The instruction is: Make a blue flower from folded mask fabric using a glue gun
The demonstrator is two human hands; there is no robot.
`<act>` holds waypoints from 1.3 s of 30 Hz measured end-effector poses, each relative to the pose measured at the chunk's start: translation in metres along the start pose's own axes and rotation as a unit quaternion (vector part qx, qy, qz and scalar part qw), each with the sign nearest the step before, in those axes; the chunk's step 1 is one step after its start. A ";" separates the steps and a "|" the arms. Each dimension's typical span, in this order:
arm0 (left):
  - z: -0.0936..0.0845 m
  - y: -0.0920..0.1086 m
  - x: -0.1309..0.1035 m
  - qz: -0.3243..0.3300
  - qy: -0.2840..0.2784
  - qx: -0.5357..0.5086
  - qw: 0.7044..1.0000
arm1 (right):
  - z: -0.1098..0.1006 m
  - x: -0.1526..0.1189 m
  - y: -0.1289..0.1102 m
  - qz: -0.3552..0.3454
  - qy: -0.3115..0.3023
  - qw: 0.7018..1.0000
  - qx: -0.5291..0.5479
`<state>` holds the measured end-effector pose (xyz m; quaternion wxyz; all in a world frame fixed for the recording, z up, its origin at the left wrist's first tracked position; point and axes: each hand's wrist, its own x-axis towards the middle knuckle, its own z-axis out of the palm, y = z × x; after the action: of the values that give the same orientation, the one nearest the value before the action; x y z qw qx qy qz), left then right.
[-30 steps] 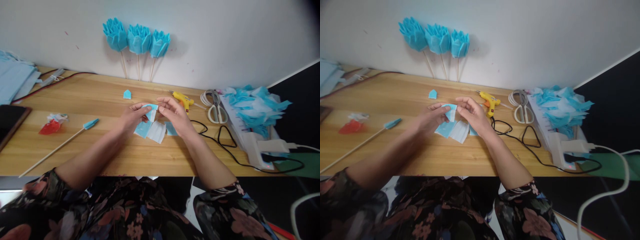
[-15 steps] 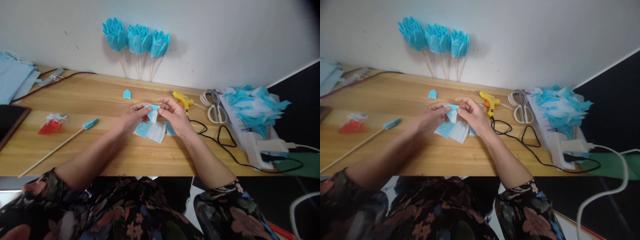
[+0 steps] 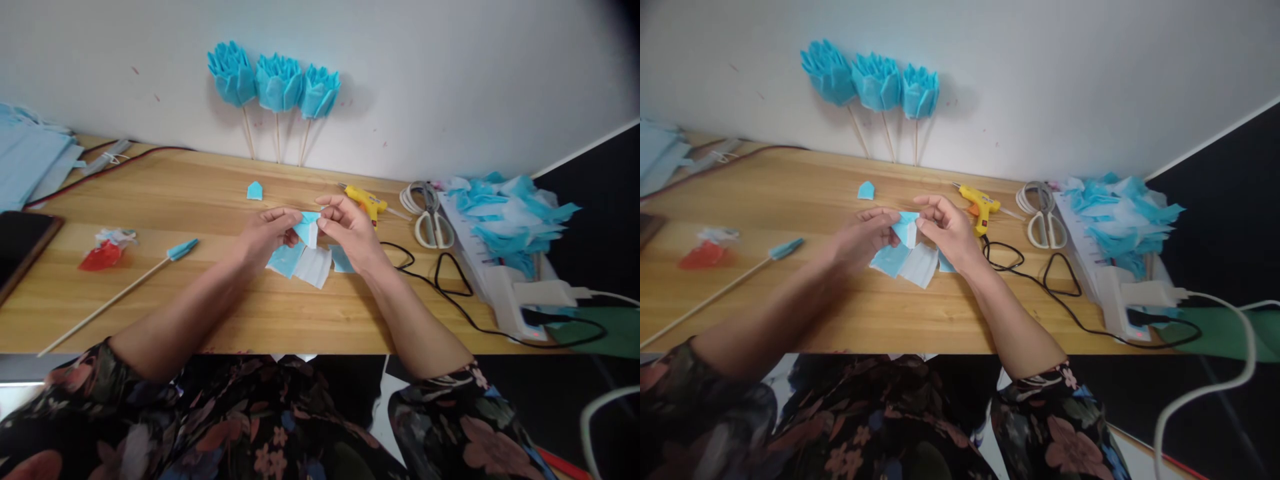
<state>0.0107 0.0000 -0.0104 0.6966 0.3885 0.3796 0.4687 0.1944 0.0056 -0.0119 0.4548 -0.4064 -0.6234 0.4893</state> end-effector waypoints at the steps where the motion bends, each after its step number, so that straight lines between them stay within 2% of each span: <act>1: 0.001 0.000 0.000 -0.001 0.006 -0.002 1.000 | 0.000 0.000 0.000 0.004 0.000 1.000 0.004; 5: 0.004 0.004 0.000 -0.013 0.021 -0.019 1.000 | 0.001 0.000 -0.001 0.014 -0.001 1.000 0.019; 12: 0.002 0.003 -0.001 -0.020 0.002 0.009 1.000 | 0.002 -0.002 0.001 0.019 -0.014 1.000 0.007; 17: 0.002 0.005 -0.002 -0.011 0.033 0.031 0.999 | 0.002 -0.003 0.000 0.001 -0.008 1.000 -0.016; 20: 0.003 0.009 -0.003 0.007 0.055 0.011 0.998 | 0.001 -0.003 -0.001 -0.035 0.031 0.996 -0.078; 22: 0.003 0.012 -0.004 0.013 0.062 -0.006 0.998 | 0.000 -0.003 -0.002 -0.083 0.060 0.984 -0.145; 26: 0.002 0.012 -0.003 0.014 0.060 -0.024 0.998 | 0.001 -0.005 -0.006 -0.207 0.067 0.939 -0.266; 28: 0.001 0.012 -0.003 0.012 0.055 -0.029 0.998 | 0.002 -0.006 -0.007 -0.245 0.054 0.916 -0.313; 31: 0.001 0.011 -0.002 0.014 0.049 -0.038 0.998 | 0.005 -0.006 -0.008 -0.260 0.029 0.897 -0.356; 35: 0.000 0.010 -0.002 0.012 0.040 -0.042 0.998 | 0.008 -0.007 -0.005 -0.267 -0.001 0.895 -0.356; 39: -0.001 0.009 -0.002 0.016 0.031 -0.042 0.999 | 0.010 -0.007 -0.003 -0.268 0.007 0.898 -0.350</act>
<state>0.0064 0.0005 -0.0025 0.6927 0.3504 0.3744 0.5072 0.1866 -0.0044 -0.0109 0.4012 -0.3604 -0.8366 0.0964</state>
